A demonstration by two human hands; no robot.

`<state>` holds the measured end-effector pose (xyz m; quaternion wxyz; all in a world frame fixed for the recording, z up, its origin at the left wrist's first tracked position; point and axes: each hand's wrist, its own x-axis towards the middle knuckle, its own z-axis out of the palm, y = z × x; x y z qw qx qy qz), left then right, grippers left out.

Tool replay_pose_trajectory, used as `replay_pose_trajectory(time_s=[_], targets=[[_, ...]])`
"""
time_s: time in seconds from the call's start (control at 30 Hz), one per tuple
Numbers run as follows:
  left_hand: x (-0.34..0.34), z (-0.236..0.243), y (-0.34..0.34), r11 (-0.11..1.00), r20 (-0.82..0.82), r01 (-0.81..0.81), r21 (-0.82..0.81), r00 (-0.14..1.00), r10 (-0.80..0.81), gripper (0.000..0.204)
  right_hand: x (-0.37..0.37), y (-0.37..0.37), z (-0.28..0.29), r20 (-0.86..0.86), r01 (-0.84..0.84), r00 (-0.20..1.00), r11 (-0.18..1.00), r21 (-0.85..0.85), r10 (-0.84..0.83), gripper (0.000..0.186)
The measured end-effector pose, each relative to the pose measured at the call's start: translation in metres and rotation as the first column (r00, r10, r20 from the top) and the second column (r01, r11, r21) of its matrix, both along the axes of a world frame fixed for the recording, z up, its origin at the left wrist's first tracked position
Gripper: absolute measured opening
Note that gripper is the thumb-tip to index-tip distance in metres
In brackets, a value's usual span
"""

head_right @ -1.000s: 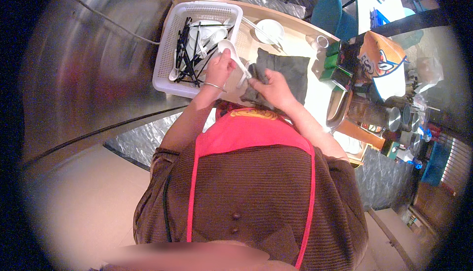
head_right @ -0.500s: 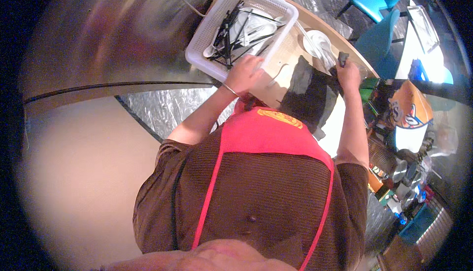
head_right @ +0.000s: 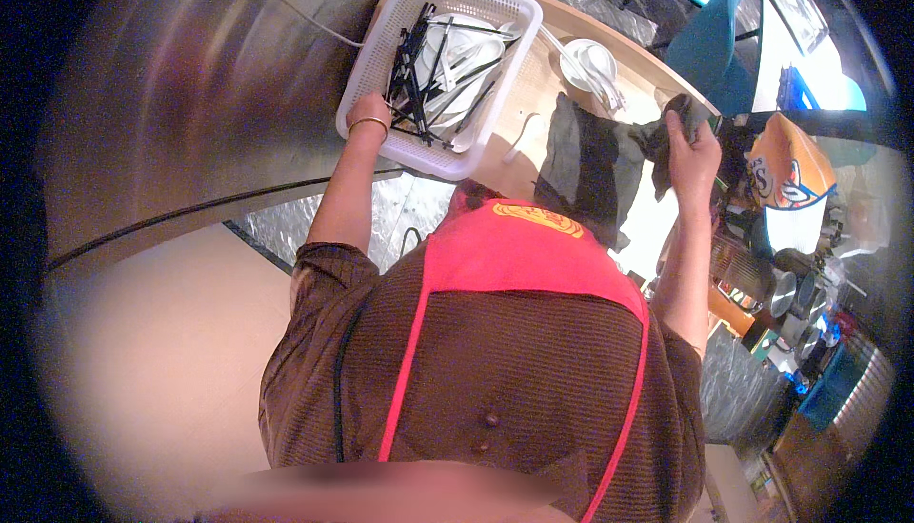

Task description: The person dries spoons, forks, and chopsticks with a dark cloth after washing, then places them into a white plastic basket on the counter. The person handles items one at a time, wiping each piece before setting it aside.

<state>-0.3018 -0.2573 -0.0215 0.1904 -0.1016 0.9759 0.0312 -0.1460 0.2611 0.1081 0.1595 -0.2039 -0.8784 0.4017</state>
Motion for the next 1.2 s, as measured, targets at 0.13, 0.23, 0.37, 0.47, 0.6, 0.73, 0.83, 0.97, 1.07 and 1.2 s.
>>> replay_pose_trajectory(time_s=[0.13,0.23,0.37,0.47,0.6,0.73,0.83,0.97,1.07,1.2], targets=[[-0.003,-0.001,0.006,1.000,0.093,-0.024,0.006,0.995,0.024,0.032,0.023,-0.027,-0.008,-0.010,-0.042,0.999,0.988,-0.146,0.041,0.028],[-0.006,-0.006,0.002,1.000,0.130,-0.005,0.005,0.992,0.004,0.042,0.027,-0.053,-0.018,0.017,-0.054,0.998,0.981,-0.187,0.058,0.027],[-0.006,-0.017,-0.010,0.998,0.080,0.015,0.057,0.997,-0.020,0.040,0.025,-0.089,-0.025,0.078,-0.113,0.987,0.956,-0.270,0.138,0.023],[-0.004,-0.014,-0.019,0.985,0.065,0.086,0.151,0.993,-0.096,0.033,0.017,-0.106,-0.023,0.032,-0.192,0.976,0.923,-0.332,0.215,0.023],[0.007,0.004,-0.024,0.994,-0.058,0.106,0.030,0.993,-0.105,0.026,0.011,-0.113,-0.013,0.061,-0.192,0.971,0.907,-0.375,0.231,0.021],[0.013,0.020,-0.040,0.979,-0.084,0.202,0.018,0.976,-0.200,0.022,0.011,-0.120,-0.011,0.033,-0.223,0.968,0.909,-0.352,0.251,0.021],[0.009,0.016,-0.058,0.948,0.022,0.286,0.140,0.956,-0.292,0.026,0.012,-0.126,-0.013,0.042,-0.216,0.968,0.901,-0.376,0.249,0.022],[0.004,0.003,-0.064,0.887,0.184,0.160,0.434,0.948,-0.261,0.033,0.016,-0.130,-0.017,0.048,-0.233,0.962,0.905,-0.355,0.267,0.023],[0.013,0.000,-0.052,0.782,0.225,-0.018,0.623,0.961,-0.158,0.030,0.018,-0.131,-0.021,0.021,-0.249,0.960,0.889,-0.384,0.278,0.023],[0.040,0.006,-0.018,0.457,0.469,-0.386,0.801,0.880,-0.080,0.023,0.020,-0.136,-0.029,0.126,-0.195,0.952,0.872,-0.449,0.278,0.025]])
